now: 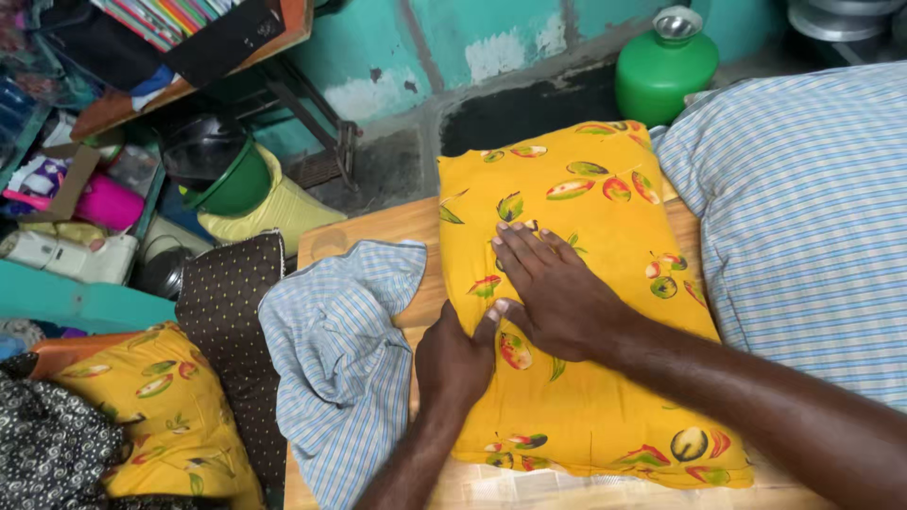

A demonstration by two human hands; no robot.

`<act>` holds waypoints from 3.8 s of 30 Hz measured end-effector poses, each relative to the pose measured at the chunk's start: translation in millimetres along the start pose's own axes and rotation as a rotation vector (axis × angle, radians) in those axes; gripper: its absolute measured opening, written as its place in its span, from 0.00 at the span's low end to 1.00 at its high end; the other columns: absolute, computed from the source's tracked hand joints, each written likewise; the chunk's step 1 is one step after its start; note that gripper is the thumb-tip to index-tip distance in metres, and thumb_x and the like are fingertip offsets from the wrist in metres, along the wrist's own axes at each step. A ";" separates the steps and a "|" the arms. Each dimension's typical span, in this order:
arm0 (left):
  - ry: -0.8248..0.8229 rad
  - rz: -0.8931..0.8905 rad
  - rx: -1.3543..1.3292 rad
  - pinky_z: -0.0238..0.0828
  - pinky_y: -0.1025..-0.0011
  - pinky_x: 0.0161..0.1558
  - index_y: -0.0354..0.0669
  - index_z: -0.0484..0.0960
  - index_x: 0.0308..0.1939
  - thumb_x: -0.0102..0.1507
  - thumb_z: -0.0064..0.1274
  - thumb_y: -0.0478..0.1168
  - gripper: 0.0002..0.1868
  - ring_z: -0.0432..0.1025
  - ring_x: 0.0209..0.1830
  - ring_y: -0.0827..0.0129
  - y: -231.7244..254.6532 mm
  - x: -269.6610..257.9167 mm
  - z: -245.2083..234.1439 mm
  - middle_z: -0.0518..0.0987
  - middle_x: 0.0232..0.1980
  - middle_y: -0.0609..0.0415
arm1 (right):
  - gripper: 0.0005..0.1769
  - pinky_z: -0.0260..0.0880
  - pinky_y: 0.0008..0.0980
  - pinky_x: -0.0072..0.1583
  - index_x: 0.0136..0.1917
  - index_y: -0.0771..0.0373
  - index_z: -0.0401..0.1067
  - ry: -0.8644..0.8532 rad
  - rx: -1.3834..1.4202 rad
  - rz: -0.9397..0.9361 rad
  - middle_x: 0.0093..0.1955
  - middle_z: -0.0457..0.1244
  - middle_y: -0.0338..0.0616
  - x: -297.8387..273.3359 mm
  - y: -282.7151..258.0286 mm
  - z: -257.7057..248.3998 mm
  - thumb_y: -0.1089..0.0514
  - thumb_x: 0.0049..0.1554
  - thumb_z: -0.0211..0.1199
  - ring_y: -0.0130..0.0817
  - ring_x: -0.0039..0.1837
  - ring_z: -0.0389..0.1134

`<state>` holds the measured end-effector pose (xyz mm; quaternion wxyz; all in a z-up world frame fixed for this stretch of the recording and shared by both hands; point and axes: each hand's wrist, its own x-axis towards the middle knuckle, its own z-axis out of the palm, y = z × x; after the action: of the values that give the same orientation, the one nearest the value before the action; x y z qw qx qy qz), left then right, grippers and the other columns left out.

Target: The person places a yellow patterned pillowcase onto a pillow on a wooden surface by sliding the pillow inside and smoothing the fabric by hand.

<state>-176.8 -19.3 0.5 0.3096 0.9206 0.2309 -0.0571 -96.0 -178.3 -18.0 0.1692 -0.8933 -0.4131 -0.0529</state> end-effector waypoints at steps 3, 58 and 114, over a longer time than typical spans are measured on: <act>-0.054 0.052 -0.201 0.75 0.61 0.51 0.43 0.78 0.58 0.61 0.58 0.57 0.29 0.81 0.52 0.58 -11.3 3.9 -3.0 0.86 0.50 0.47 | 0.41 0.41 0.51 0.77 0.76 0.72 0.54 0.061 0.126 0.012 0.80 0.48 0.62 -2.1 3.3 -6.4 0.39 0.61 0.53 0.54 0.81 0.45; 0.025 1.484 0.855 0.62 0.65 0.48 0.49 0.80 0.40 0.60 0.54 0.44 0.07 0.68 0.47 0.64 17.1 -45.9 -1.6 0.74 0.41 0.57 | 0.40 0.35 0.55 0.77 0.77 0.58 0.56 0.039 -0.121 0.066 0.80 0.47 0.58 -32.0 68.8 -67.5 0.34 0.60 0.51 0.54 0.82 0.42; -0.076 0.263 0.212 0.45 0.48 0.74 0.52 0.67 0.73 0.66 0.35 0.71 0.40 0.57 0.77 0.51 1.1 192.5 1.1 0.67 0.75 0.46 | 0.37 0.36 0.57 0.77 0.77 0.56 0.56 -0.035 -0.009 -0.154 0.81 0.49 0.50 -11.8 20.1 -18.2 0.37 0.62 0.50 0.49 0.82 0.43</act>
<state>-5.6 54.3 -47.5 0.2241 0.9676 0.0892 -0.0750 -87.8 -205.2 -8.9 0.1534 -0.8603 -0.4834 -0.0521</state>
